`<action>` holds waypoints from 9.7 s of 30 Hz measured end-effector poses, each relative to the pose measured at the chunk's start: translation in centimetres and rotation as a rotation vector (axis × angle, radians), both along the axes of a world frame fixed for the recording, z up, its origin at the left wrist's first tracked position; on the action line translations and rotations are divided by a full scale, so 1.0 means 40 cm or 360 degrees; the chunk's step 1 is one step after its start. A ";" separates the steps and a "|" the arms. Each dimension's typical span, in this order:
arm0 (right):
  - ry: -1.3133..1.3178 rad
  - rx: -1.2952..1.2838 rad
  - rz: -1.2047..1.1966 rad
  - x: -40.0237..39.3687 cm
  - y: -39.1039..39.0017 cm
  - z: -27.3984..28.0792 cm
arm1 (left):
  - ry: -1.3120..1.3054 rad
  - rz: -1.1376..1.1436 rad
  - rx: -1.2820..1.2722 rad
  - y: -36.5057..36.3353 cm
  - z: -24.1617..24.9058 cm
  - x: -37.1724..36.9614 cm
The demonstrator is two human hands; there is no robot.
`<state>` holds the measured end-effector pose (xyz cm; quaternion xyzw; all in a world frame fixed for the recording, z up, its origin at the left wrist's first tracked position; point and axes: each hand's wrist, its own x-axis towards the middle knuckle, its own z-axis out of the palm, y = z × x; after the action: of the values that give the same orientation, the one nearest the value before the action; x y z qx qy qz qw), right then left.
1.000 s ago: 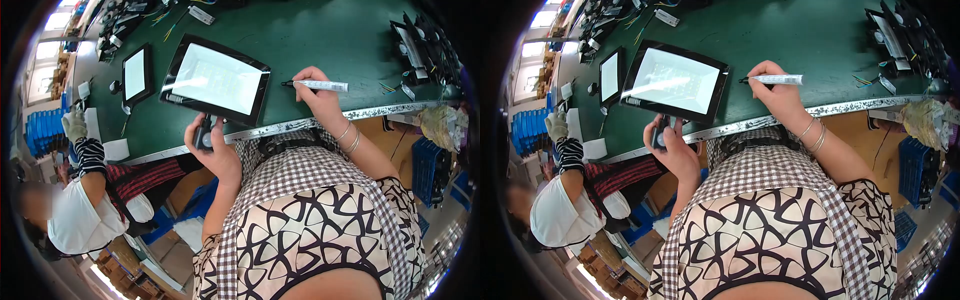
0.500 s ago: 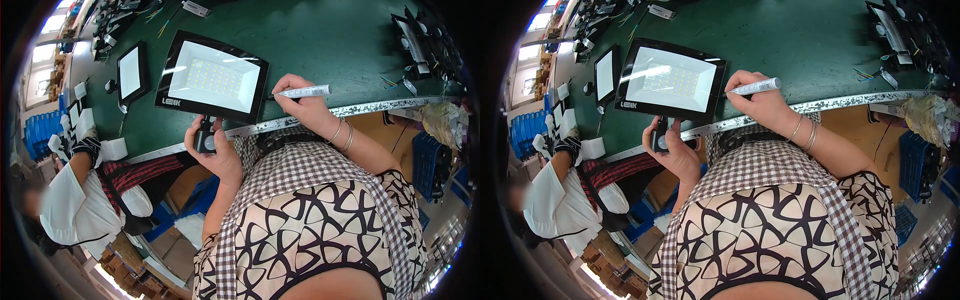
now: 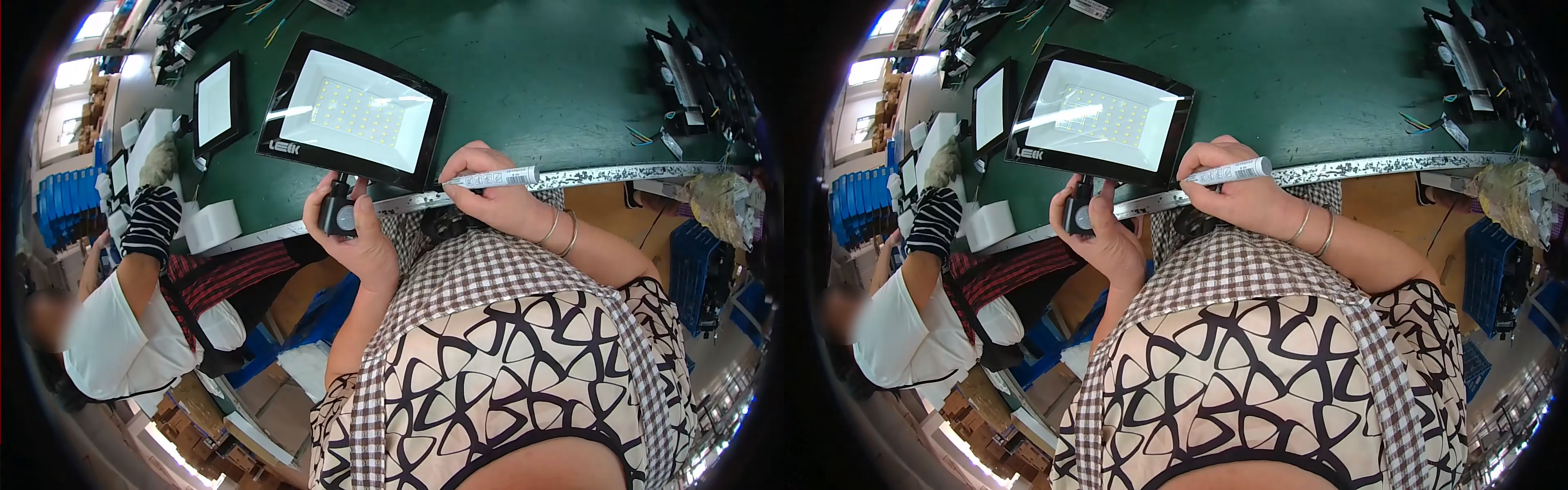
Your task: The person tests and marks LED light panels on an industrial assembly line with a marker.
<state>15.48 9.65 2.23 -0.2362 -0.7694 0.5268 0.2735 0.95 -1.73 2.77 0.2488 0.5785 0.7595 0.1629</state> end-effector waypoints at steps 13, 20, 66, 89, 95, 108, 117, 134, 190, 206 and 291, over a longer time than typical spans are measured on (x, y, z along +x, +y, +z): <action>0.0073 -0.0278 -0.0391 -0.009 0.005 -0.009 | 0.0102 0.0004 -0.0020 -0.001 -0.004 0.007; 0.0237 -0.0542 -0.0627 0.008 0.066 -0.015 | 0.0104 -0.0016 -0.0076 -0.009 -0.011 0.001; -0.0099 -0.0270 -0.0683 -0.051 0.188 -0.025 | 0.0132 -0.0002 -0.0052 -0.004 -0.019 -0.010; -0.0154 -0.0383 0.0075 -0.052 0.078 -0.001 | 0.0108 -0.0390 -0.0827 0.141 0.212 -0.300; -0.0225 -0.0345 0.0106 -0.052 0.077 0.007 | 0.0125 -0.0365 -0.0841 0.143 0.214 -0.296; -0.0035 -0.0408 -0.0104 -0.108 0.098 -0.019 | 0.0104 -0.0391 -0.0782 0.139 0.203 -0.309; -0.0033 -0.0352 -0.0178 -0.138 0.129 -0.023 | 0.0106 -0.0420 -0.0748 0.138 0.202 -0.309; 0.0433 -0.0651 -0.0534 -0.148 0.204 -0.035 | -0.0020 -0.0499 -0.0770 0.134 0.177 -0.338; 0.0027 -0.0356 -0.0386 -0.219 0.205 -0.041 | -0.0229 -0.0796 -0.0750 0.192 0.128 -0.491; 0.0036 -0.0279 -0.0472 -0.227 0.216 -0.043 | -0.0199 -0.0795 -0.0764 0.191 0.136 -0.486; -0.0156 -0.0242 -0.0080 -0.240 0.129 0.037 | 0.2232 -0.1161 -0.0168 -0.070 -0.024 -0.110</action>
<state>5.86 14.79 3.69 -0.3010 -0.7334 0.5646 0.2298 -3.45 -4.55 1.80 0.8353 0.4634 0.2956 0.0106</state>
